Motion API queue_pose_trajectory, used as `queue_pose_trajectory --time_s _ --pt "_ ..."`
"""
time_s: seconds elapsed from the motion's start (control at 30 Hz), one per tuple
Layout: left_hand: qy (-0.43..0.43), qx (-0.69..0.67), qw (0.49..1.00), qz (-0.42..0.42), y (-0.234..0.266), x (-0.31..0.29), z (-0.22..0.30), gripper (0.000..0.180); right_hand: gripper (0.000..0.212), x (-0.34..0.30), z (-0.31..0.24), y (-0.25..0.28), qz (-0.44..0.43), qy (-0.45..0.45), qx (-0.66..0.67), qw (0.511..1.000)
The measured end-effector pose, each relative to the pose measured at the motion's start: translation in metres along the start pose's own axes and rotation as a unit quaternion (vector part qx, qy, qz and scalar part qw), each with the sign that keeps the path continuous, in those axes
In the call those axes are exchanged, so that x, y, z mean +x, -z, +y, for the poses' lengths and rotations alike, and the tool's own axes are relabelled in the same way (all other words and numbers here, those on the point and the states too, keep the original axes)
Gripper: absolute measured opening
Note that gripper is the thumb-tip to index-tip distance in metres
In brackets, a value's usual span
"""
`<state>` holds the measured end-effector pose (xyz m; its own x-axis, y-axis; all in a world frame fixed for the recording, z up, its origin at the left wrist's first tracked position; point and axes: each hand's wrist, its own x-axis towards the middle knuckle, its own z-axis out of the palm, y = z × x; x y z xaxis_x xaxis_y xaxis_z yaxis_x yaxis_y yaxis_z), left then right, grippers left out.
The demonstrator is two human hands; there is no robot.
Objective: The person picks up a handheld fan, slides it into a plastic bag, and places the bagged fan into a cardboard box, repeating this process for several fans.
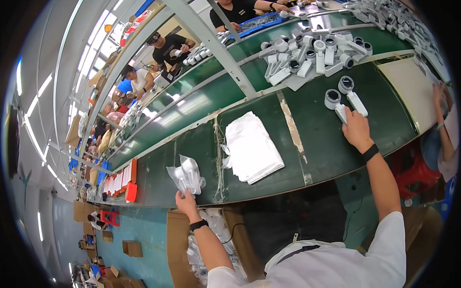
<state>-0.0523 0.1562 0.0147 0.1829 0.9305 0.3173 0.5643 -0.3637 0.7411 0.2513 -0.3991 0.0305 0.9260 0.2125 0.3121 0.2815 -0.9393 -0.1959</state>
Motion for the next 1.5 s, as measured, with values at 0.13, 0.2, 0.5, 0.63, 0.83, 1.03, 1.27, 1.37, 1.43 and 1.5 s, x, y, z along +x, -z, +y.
queue_pose_trajectory --time_s 0.13,0.2,0.5,0.63,0.83,1.03,1.27,1.37,1.43,1.5 --pt "-0.216 0.083 0.959 0.163 -0.001 -0.014 0.036 0.039 0.054 -0.002 0.0 0.005 0.004 -0.075 0.273 0.959" --pt "-0.217 -0.049 0.974 0.045 0.001 -0.042 0.089 0.031 0.05 -0.009 -0.022 0.018 -0.061 -0.18 0.584 0.789" --pt "-0.441 -0.015 0.868 -0.227 -0.071 -0.149 0.182 0.02 0.042 -0.059 -0.114 0.061 -0.176 -0.11 0.82 0.533" --pt "-0.43 0.049 0.867 -0.248 -0.084 -0.15 0.179 0.016 0.046 -0.074 -0.122 0.054 -0.195 -0.107 0.794 0.566" --pt "-0.404 -0.018 0.882 -0.242 -0.083 -0.145 0.181 0.013 0.045 -0.078 -0.125 0.05 -0.215 -0.108 0.788 0.566" --pt "-0.388 -0.09 0.874 -0.279 -0.07 -0.151 0.19 0.016 0.037 -0.085 -0.137 0.049 -0.24 -0.1 0.772 0.579" --pt "-0.216 -0.175 0.894 -0.35 -0.06 -0.172 0.196 0.026 0.042 -0.091 -0.155 0.045 -0.245 -0.127 0.749 0.603" --pt "-0.173 -0.243 0.884 -0.36 -0.059 -0.184 0.198 0.028 0.046 -0.093 -0.174 0.035 -0.203 -0.144 0.76 0.601" --pt "-0.158 -0.25 0.882 -0.366 -0.06 -0.189 0.199 0.029 0.046 -0.089 -0.188 0.034 -0.165 -0.153 0.782 0.582" --pt "-0.144 -0.257 0.881 -0.371 -0.061 -0.193 0.198 0.029 0.044 -0.085 -0.199 0.033 -0.162 -0.156 0.788 0.573"
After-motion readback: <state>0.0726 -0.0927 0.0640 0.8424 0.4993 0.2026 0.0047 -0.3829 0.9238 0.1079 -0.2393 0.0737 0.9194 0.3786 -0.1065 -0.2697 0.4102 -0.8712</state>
